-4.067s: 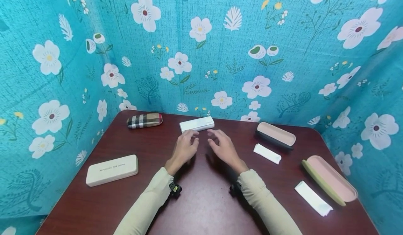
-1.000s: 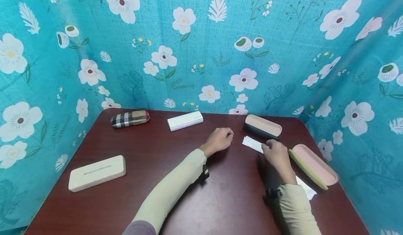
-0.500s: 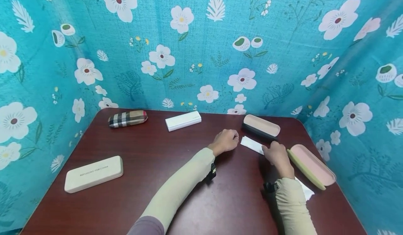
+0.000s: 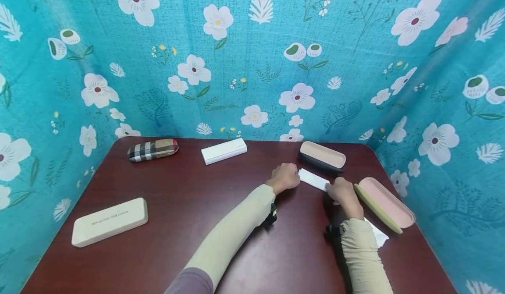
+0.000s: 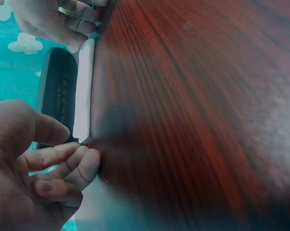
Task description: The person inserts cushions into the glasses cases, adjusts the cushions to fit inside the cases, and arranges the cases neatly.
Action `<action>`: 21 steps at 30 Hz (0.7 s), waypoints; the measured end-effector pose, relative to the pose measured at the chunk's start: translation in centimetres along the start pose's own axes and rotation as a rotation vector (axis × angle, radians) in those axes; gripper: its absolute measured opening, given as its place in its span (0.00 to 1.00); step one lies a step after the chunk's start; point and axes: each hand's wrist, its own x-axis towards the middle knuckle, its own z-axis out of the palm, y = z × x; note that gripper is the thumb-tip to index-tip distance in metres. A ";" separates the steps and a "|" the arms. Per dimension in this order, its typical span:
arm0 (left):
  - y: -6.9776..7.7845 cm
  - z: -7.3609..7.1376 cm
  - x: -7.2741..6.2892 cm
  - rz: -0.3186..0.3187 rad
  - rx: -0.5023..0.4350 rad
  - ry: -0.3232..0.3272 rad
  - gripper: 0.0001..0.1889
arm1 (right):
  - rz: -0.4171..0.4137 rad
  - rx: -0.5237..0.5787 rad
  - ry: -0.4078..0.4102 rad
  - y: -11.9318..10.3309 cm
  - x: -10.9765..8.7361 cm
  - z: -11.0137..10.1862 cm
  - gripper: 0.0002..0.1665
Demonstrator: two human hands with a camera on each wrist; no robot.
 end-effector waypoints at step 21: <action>3.2 1.9 2.3 -0.032 0.287 -0.007 0.11 | -0.038 -0.030 0.081 0.4 1.1 1.0 0.23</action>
